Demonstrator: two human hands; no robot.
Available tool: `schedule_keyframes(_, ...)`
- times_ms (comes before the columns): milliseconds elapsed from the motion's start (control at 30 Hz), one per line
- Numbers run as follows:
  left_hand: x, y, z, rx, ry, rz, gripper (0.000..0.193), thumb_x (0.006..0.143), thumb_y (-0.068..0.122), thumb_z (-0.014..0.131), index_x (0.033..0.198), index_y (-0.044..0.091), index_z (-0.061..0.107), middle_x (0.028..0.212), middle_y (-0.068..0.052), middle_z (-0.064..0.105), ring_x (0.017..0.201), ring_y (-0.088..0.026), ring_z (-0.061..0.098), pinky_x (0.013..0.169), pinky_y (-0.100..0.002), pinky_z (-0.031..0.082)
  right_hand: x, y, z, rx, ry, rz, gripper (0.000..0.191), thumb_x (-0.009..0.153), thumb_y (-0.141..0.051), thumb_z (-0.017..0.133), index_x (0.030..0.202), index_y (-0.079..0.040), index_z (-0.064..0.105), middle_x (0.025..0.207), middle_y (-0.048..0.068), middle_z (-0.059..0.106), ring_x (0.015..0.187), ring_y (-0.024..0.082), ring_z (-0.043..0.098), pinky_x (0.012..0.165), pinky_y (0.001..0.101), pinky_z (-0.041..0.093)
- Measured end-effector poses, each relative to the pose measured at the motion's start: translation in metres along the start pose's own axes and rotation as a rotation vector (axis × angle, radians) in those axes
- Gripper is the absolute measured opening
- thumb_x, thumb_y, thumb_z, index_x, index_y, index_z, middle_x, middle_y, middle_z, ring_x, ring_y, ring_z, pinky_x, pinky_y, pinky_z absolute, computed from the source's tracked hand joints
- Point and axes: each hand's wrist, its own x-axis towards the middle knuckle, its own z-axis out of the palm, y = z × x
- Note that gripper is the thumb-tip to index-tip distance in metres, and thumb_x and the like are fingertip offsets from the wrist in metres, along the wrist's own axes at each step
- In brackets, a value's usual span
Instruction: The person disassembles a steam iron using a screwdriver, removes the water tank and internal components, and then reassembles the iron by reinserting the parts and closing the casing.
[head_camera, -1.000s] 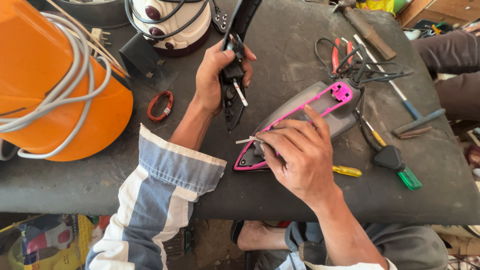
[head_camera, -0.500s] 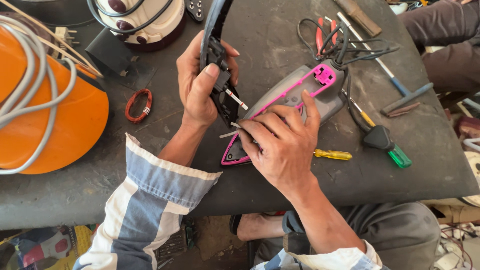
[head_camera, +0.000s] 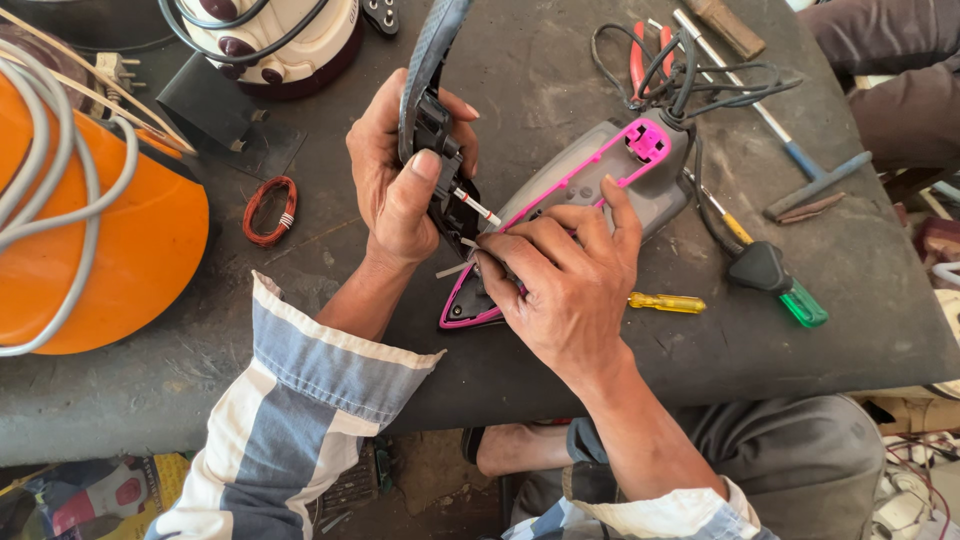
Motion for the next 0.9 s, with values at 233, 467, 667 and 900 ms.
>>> schedule_keyframes(233, -0.001, 0.003, 0.0, 0.054, 0.003, 0.011, 0.065, 0.096, 0.058, 0.066, 0.112, -0.005, 0.062, 0.074, -0.008, 0.061, 0.062, -0.013, 0.06, 0.058, -0.025, 0.045, 0.0, -0.001, 0.004, -0.006, 0.008, 0.016, 0.02, 0.08, -0.022, 0.091, 0.094, -0.019, 0.077, 0.087, -0.005, 0.068, 0.099, 0.019, 0.061, 0.118, 0.0577, 0.032)
schedule_keyframes(467, -0.002, 0.005, 0.003, 0.099, 0.02, 0.021, 0.066, 0.095, 0.06, 0.065, 0.111, -0.004, 0.063, 0.071, -0.008, 0.063, 0.06, -0.013, 0.06, 0.058, -0.024, 0.044, -0.004, -0.003, 0.009, 0.002, 0.04, 0.023, 0.02, 0.08, -0.02, 0.091, 0.092, -0.019, 0.076, 0.089, -0.006, 0.068, 0.101, 0.019, 0.061, 0.119, 0.0575, 0.029)
schedule_keyframes(667, -0.004, 0.005, 0.003, 0.074, 0.041, 0.006, 0.07, 0.094, 0.063, 0.067, 0.111, -0.005, 0.062, 0.073, -0.009, 0.062, 0.061, -0.013, 0.061, 0.058, -0.025, 0.045, -0.007, -0.003, 0.014, 0.012, 0.062, 0.049, 0.02, 0.082, -0.018, 0.09, 0.094, -0.018, 0.075, 0.091, -0.005, 0.067, 0.101, 0.019, 0.06, 0.121, 0.0565, 0.03)
schedule_keyframes(900, -0.002, 0.006, 0.001, 0.133, 0.021, 0.008, 0.072, 0.094, 0.066, 0.065, 0.111, -0.003, 0.063, 0.07, -0.008, 0.064, 0.059, -0.012, 0.061, 0.057, -0.023, 0.044, -0.003, -0.002, 0.017, 0.013, 0.068, 0.055, 0.019, 0.082, -0.017, 0.089, 0.094, -0.017, 0.074, 0.091, -0.003, 0.066, 0.102, 0.021, 0.06, 0.121, 0.057, 0.03)
